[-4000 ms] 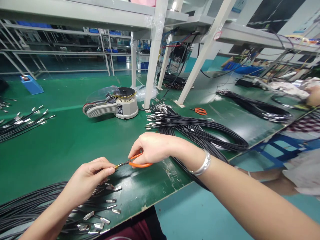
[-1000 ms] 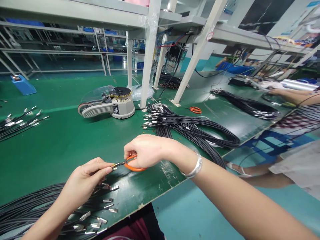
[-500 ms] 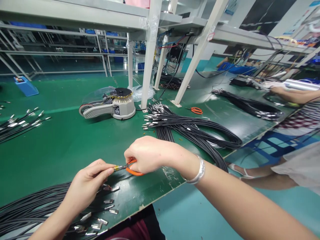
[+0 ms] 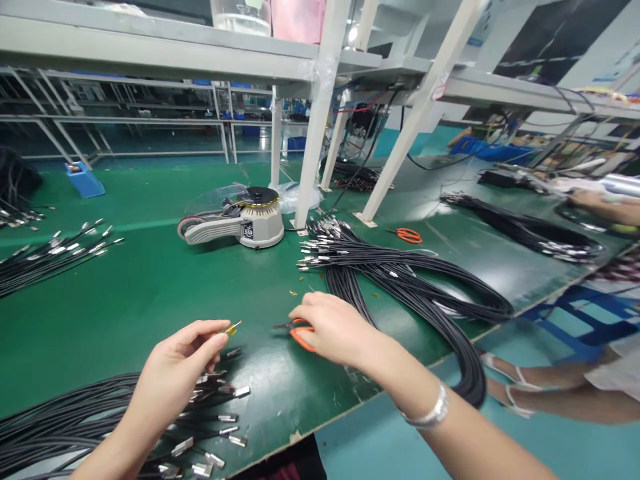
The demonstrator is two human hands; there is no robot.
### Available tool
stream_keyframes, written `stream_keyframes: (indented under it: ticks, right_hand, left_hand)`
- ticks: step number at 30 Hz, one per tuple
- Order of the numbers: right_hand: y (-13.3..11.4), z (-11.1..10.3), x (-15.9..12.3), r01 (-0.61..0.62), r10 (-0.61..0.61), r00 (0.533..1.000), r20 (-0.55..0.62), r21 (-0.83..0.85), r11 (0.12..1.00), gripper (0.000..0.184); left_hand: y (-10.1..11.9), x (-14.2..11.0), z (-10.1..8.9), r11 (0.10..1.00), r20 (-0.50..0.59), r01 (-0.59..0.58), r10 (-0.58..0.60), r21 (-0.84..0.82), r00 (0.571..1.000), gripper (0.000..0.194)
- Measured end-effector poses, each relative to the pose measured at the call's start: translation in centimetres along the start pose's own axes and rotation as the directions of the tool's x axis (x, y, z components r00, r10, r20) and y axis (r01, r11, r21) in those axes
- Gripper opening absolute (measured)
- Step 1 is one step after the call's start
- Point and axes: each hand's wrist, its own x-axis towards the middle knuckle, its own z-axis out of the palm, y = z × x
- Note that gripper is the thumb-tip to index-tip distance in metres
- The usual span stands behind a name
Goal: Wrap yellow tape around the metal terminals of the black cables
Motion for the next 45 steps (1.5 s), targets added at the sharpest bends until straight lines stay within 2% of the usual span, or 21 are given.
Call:
stream_keyframes:
  ticks: [2,5,7,9,10,11,12,14,15,17,19,24,31,34,38,42,45]
  right_hand:
    - [1.6,1.8,-0.2,-0.095,0.096,0.993,-0.065,0.023,0.995,0.03]
    - [2.8,3.6,-0.5,-0.115,0.123,0.99,-0.062,0.127,0.985,0.039]
    - [2.1,3.9,-0.8,-0.125,0.16,0.977,-0.143,0.228,0.966,0.037]
    - [0.1,3.9,-0.8,-0.141,0.278,0.916,-0.288,0.419,0.897,0.025]
    - [-1.2,3.9,-0.6,-0.13,0.359,0.872,-0.334,0.549,0.826,0.019]
    - [-2.7,3.9,-0.4,-0.103,0.439,0.835,-0.331,0.69,0.716,0.017]
    - [-4.2,4.0,-0.1,-0.068,0.49,0.824,-0.284,0.809,0.584,0.017]
    - [-6.9,4.3,0.6,-0.009,0.505,0.846,-0.17,0.943,0.333,0.02]
    - [-7.9,4.6,1.0,0.016,0.494,0.859,-0.135,0.971,0.238,0.021]
    - [-9.2,5.0,1.6,0.057,0.476,0.873,-0.104,0.992,0.114,0.021]
    - [-9.7,5.2,2.0,0.079,0.47,0.878,-0.095,0.995,0.054,0.018]
    - [-9.7,5.4,1.9,0.117,0.499,0.858,-0.12,0.992,0.037,0.013]
    - [-10.3,5.4,2.1,0.132,0.548,0.817,-0.177,0.984,0.121,0.011]
    - [-10.7,5.3,2.3,0.124,0.573,0.805,-0.155,0.988,0.094,0.012]
    - [-10.9,5.2,2.4,0.102,0.576,0.81,-0.115,0.993,0.054,0.014]
    - [-10.9,5.3,2.6,0.1,0.564,0.819,-0.107,0.994,0.043,0.016]
    - [-10.8,5.4,2.7,0.088,0.578,0.81,-0.097,0.995,0.044,0.015]
  left_hand:
    - [-0.1,-0.1,0.0,1.0,-0.039,-0.004,0.003,-0.024,0.999,0.022]
    - [-0.4,-0.2,0.1,0.993,-0.062,-0.108,0.111,0.041,0.992,0.016]
    - [-0.5,-0.4,0.2,0.981,-0.071,-0.171,0.178,0.087,0.982,0.014]
    - [-0.6,-0.4,0.2,0.974,-0.084,-0.198,0.208,0.114,0.974,0.013]
    - [-0.6,-0.5,0.2,0.972,-0.092,-0.2,0.211,0.121,0.973,0.013]
    - [-0.6,-0.5,0.2,0.973,-0.096,-0.196,0.208,0.125,0.973,0.013]
    - [-0.6,-0.6,0.1,0.974,-0.098,-0.188,0.2,0.125,0.975,0.013]
    - [-0.7,-0.6,0.1,0.979,-0.1,-0.17,0.182,0.116,0.978,0.014]
    - [-0.7,-0.6,0.1,0.981,-0.101,-0.164,0.174,0.106,0.98,0.014]
    - [-0.7,-0.7,0.1,0.984,-0.101,-0.155,0.163,0.085,0.981,0.014]
    - [-0.6,-0.7,0.1,0.988,-0.101,-0.143,0.148,0.061,0.984,0.015]
    - [0.0,-0.6,0.2,0.998,-0.077,-0.043,0.039,-0.049,0.996,0.017]
    - [0.1,-0.3,0.0,0.969,0.012,0.053,-0.051,-0.24,0.999,0.02]
    - [-0.2,-0.1,0.0,0.955,0.044,0.078,-0.068,-0.286,0.997,0.02]
    - [-0.5,0.0,0.0,0.935,0.051,0.086,-0.073,-0.345,0.996,0.02]
    - [-0.5,0.0,-0.1,0.924,0.056,0.087,-0.072,-0.372,0.996,0.019]
    - [-0.3,0.0,-0.2,0.917,0.03,0.068,-0.061,-0.392,0.998,0.019]
